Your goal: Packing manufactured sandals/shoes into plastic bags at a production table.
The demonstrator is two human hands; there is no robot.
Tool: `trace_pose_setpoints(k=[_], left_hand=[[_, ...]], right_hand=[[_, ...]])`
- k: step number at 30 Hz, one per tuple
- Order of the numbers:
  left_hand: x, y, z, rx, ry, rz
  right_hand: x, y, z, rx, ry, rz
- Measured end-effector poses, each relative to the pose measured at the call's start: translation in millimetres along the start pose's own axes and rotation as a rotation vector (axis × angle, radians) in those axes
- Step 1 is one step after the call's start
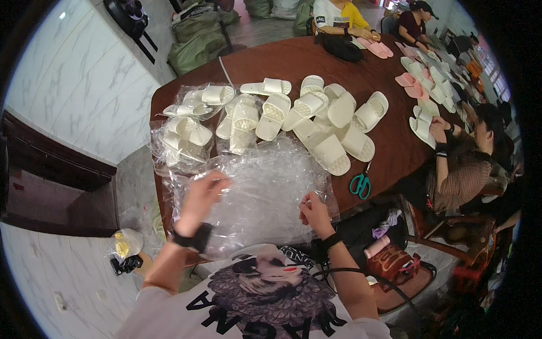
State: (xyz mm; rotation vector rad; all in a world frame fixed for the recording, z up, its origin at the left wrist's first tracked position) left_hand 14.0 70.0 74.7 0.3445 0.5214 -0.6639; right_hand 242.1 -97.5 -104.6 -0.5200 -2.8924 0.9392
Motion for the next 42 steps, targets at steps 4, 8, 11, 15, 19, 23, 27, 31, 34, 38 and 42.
trace_pose_setpoints(k=[4,8,11,15,19,23,27,31,34,38,42], left_hand=[[146.0,14.9,-47.8,0.029,0.005,0.024],[178.0,30.2,-60.1,0.204,0.307,0.050],[169.1,31.4,-48.6,0.188,0.286,-0.044],[130.0,-0.7,-6.7,0.399,0.405,-0.033],[104.4,-42.1,-51.8,0.240,0.602,-0.126],[109.4,-36.8,-60.6,0.271,0.703,-0.183],[127.4,3.7,-86.0,0.361,1.028,-0.256],[112.7,-16.3,-179.6,0.137,0.756,-0.291],[109.6,-32.4,-194.9,0.082,0.702,-0.313],[66.1,-3.7,-185.2,0.041,0.471,-0.080],[13.0,75.8,-139.3,0.146,0.474,0.434]], right_hand=[[-3.8,6.7,16.4,0.013,-0.035,-0.022],[-42.2,-20.3,-35.7,-0.456,-0.465,0.635],[-16.9,-41.8,-88.6,-0.643,-0.753,0.497],[20.0,-29.7,-71.4,-0.733,-1.048,0.228],[16.8,-18.6,-62.1,-0.667,-1.113,0.302],[23.2,-25.3,-63.6,-0.640,-1.107,0.325],[30.0,-5.3,-64.8,-0.718,-1.200,0.378],[5.8,31.4,-2.7,-0.501,-1.294,0.261],[16.4,35.8,1.0,-0.498,-1.341,0.241],[5.7,32.2,-15.8,-0.501,-1.245,0.191],[0.6,34.0,-24.6,-0.496,-1.174,0.227]])
Point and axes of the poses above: each hand's wrist, its own y-axis towards the middle knuckle, its own x-axis out of the palm, z = x × y, the point moved 8 cm from there along y, towards the middle knuckle, and after that the axes turned 9 degrees about x, right-handed, at the moved point
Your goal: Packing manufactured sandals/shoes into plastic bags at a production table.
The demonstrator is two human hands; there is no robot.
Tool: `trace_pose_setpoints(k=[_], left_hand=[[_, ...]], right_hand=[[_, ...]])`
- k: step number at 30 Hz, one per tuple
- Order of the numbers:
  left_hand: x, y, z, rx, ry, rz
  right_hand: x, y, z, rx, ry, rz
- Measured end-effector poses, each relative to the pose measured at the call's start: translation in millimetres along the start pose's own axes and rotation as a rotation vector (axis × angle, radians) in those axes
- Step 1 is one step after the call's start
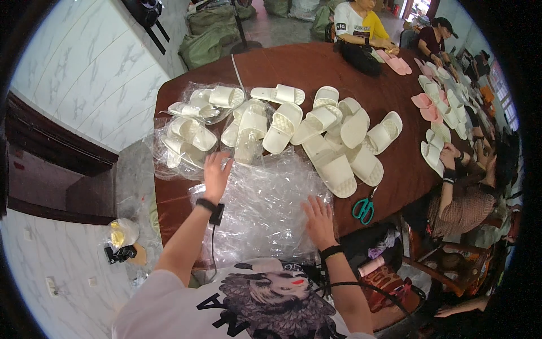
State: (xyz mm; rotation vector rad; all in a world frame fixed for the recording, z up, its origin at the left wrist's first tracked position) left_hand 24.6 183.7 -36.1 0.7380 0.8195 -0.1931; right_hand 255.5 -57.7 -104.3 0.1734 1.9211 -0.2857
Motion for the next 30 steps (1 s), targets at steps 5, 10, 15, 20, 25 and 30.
trace_pose_setpoints(k=[5,10,15,20,25,30], left_hand=[[88.0,50.8,-41.4,-0.249,0.235,-0.274],[118.3,65.8,-97.1,-0.455,0.131,-0.319],[47.6,114.4,-108.5,-0.328,-0.237,-0.099],[-57.5,120.8,-25.0,-0.242,-0.475,-0.132],[-95.1,52.6,48.2,-0.232,-0.814,-0.303],[-55.1,-64.7,85.6,0.162,-0.545,-0.541]], right_hand=[[11.4,-8.3,2.7,-0.001,0.010,0.041],[7.0,-5.9,-0.6,0.016,0.016,0.030],[-13.5,-7.0,-4.0,-0.037,0.086,0.064],[-34.2,-8.6,-0.3,-0.019,0.126,0.148],[-70.4,-2.0,11.8,0.188,0.794,0.324],[-35.5,8.9,13.3,0.475,1.401,0.117]])
Point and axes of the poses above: each hand's wrist, its own y-axis towards the middle knuckle, its own x-axis out of the palm, z = x × y, the point moved 8 cm from there along y, towards the middle knuckle, and after that the axes turned 9 degrees about x, right-handed, at the moved point
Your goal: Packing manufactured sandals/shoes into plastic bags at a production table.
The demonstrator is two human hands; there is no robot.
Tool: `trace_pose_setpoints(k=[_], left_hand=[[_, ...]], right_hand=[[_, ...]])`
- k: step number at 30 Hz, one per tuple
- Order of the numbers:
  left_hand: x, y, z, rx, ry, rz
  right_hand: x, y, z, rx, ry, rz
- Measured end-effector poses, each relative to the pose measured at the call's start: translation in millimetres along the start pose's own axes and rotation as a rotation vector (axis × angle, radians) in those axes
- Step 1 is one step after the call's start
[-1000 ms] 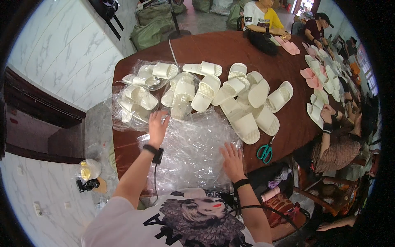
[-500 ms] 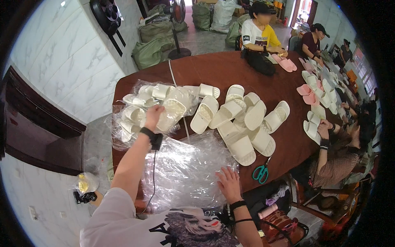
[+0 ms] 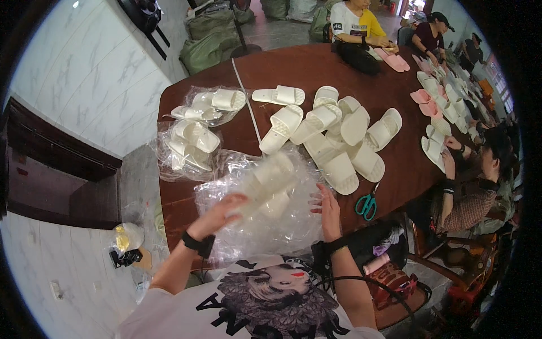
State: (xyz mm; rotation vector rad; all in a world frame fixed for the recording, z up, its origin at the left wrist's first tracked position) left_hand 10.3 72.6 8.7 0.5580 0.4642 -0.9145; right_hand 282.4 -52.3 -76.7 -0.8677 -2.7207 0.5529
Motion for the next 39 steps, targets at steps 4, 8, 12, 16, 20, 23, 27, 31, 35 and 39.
trace_pose_setpoints(k=[4,8,12,16,20,23,27,31,35,39], left_hand=[[20.6,-53.7,-17.3,-0.102,0.162,0.191],[-0.4,-140.6,-39.0,-0.695,0.142,0.734],[74.1,-174.2,-73.9,-0.938,-0.770,0.584],[83.3,-166.4,-56.8,-1.040,-1.054,0.851],[37.7,-164.1,-56.7,-0.540,-1.265,1.069],[55.0,-169.1,-71.4,-0.615,-1.336,1.052],[72.7,-140.0,-63.7,-0.766,-0.922,0.456],[93.8,-120.1,-92.8,-0.866,-0.710,0.170],[101.3,-94.4,-80.4,-0.422,-0.128,0.000],[85.4,-103.1,-98.2,-0.564,-0.276,0.223]], right_hand=[[-7.3,12.5,5.2,-0.082,-0.328,0.089],[-3.9,14.3,-26.2,-0.043,-0.301,0.122],[9.2,27.9,-20.8,0.105,-0.507,-0.010],[13.7,43.6,-3.2,-0.228,-0.871,-0.136],[-3.8,38.7,4.5,-0.062,-0.597,-0.093],[-5.3,36.6,9.8,-0.025,-0.583,-0.070],[2.6,25.8,4.7,0.012,-0.562,-0.070],[3.1,33.5,8.3,-0.089,-0.683,-0.049],[3.2,33.7,12.1,-0.117,-0.669,-0.073],[-2.0,29.2,4.4,-0.149,-0.605,-0.025]])
Point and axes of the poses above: each hand's wrist, its own y-axis towards the middle knuckle, its own x-axis out of the palm, z = x × y, the point moved 8 cm from there along y, towards the middle knuckle, and after that the axes turned 9 degrees about x, right-handed, at the moved point
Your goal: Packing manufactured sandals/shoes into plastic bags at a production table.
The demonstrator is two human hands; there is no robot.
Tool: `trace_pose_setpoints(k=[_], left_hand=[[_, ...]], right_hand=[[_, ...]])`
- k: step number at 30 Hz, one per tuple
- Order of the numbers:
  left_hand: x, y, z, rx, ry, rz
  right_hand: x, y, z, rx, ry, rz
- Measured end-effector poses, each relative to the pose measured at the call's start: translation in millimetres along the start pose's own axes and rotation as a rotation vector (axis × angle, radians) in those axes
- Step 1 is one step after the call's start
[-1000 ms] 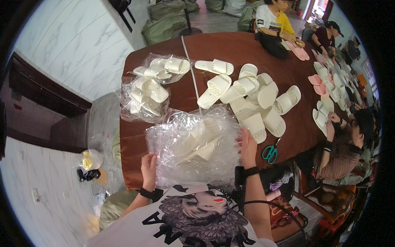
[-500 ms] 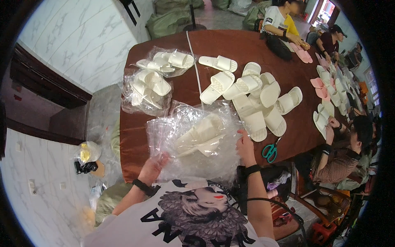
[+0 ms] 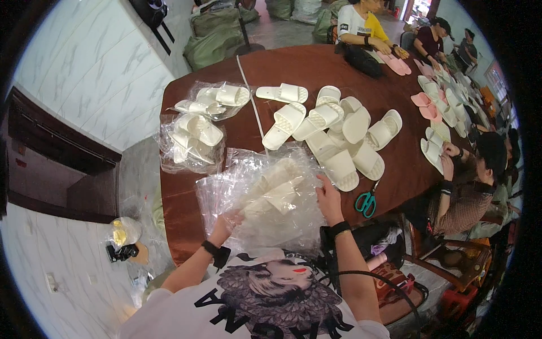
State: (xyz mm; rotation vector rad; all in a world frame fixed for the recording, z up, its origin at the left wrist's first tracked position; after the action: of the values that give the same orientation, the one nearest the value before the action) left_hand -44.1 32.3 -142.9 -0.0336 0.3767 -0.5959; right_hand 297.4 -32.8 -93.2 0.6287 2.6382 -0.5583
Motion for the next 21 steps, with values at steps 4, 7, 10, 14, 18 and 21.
trace_pose_setpoints(k=[4,7,10,14,18,21], left_hand=[[-66.2,-11.4,24.7,0.027,0.091,0.197],[-108.8,-30.7,65.9,-0.034,-0.160,0.244],[-164.1,-60.3,56.5,-0.076,-0.106,0.331],[-266.0,-115.2,47.2,-0.064,-0.229,0.754],[-309.9,-118.8,110.7,0.120,-0.158,0.826],[-298.1,-72.6,167.0,0.294,-0.197,0.804]], right_hand=[[-9.8,-11.7,-5.9,0.034,0.114,0.096],[-16.3,-17.9,0.3,0.101,0.133,0.109],[-19.0,-22.1,-1.5,0.040,0.066,0.120],[-40.3,-43.0,-12.5,-0.240,-0.027,0.373],[-53.0,-77.4,-51.9,-0.293,-0.088,0.375],[-38.0,-93.1,-40.5,-0.116,-0.059,0.196]])
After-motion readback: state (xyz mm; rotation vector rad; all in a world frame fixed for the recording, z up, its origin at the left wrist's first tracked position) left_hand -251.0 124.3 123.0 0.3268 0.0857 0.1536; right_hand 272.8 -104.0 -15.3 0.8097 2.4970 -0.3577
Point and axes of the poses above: each hand's wrist, its own y-axis towards the middle knuckle, its own x-axis out of the palm, z = x × y, the point moved 8 cm from there along y, towards the middle knuckle, and after that the axes turned 9 degrees about x, right-handed, at the moved point
